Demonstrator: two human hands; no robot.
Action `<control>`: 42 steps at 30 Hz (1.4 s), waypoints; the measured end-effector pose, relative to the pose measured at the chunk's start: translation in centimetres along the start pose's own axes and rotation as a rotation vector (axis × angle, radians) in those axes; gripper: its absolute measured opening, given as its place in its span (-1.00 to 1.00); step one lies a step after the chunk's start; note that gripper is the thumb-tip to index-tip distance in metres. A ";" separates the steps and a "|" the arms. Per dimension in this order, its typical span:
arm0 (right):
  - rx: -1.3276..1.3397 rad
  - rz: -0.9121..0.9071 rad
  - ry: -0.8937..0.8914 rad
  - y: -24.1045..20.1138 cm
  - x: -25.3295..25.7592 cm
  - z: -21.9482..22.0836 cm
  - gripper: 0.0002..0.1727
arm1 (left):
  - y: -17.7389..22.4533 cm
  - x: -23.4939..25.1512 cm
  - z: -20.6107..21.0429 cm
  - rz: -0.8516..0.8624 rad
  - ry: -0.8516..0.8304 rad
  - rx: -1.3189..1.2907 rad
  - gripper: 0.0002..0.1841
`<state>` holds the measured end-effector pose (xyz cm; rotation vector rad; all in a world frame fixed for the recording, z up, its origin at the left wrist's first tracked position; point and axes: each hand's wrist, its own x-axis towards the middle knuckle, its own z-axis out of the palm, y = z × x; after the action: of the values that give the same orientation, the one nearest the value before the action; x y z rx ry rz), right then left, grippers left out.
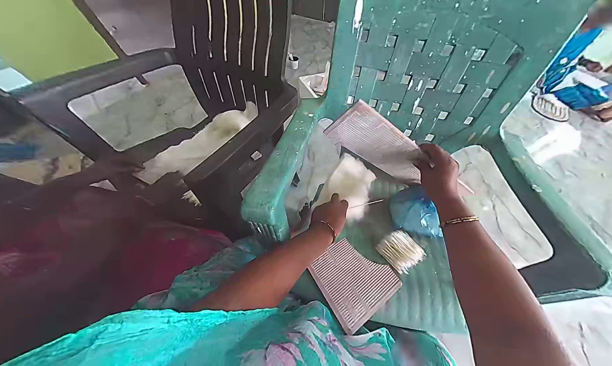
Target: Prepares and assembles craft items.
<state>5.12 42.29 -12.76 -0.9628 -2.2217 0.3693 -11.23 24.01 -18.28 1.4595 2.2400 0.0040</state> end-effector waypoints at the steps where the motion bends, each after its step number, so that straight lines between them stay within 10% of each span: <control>1: 0.015 -0.005 0.041 0.3 -0.3 -0.5 -0.64 | 0.6 -0.2 -0.5 0.031 0.052 -0.031 -0.58; 16: 0.072 -0.007 0.355 6.3 -1.9 -3.6 -0.69 | 3.8 1.0 -9.0 0.760 0.876 -0.194 -0.67; 23: 0.086 0.118 0.329 7.2 -3.0 -2.8 -0.68 | 1.0 1.1 -7.2 -0.175 0.210 0.255 -0.59; 28: 0.072 0.105 0.270 6.6 -2.9 -2.2 -0.69 | 1.5 1.8 -4.0 -0.005 0.214 0.112 -0.56; 32: 0.042 0.052 0.172 6.0 -2.0 -1.7 -0.68 | 1.0 3.9 -1.0 0.055 0.093 0.029 -0.15; 36: -0.041 -0.053 0.063 5.4 -0.8 -0.6 -0.67 | 0.6 5.1 0.4 0.081 0.005 0.103 -0.56; 42: -0.177 -0.217 -0.011 3.4 1.0 1.8 -0.57 | 1.5 5.3 -0.1 0.134 0.303 0.009 -0.59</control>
<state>5.15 45.34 -15.29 -0.7987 -2.3707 0.0808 -11.74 29.28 -19.80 1.7086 2.3699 0.2752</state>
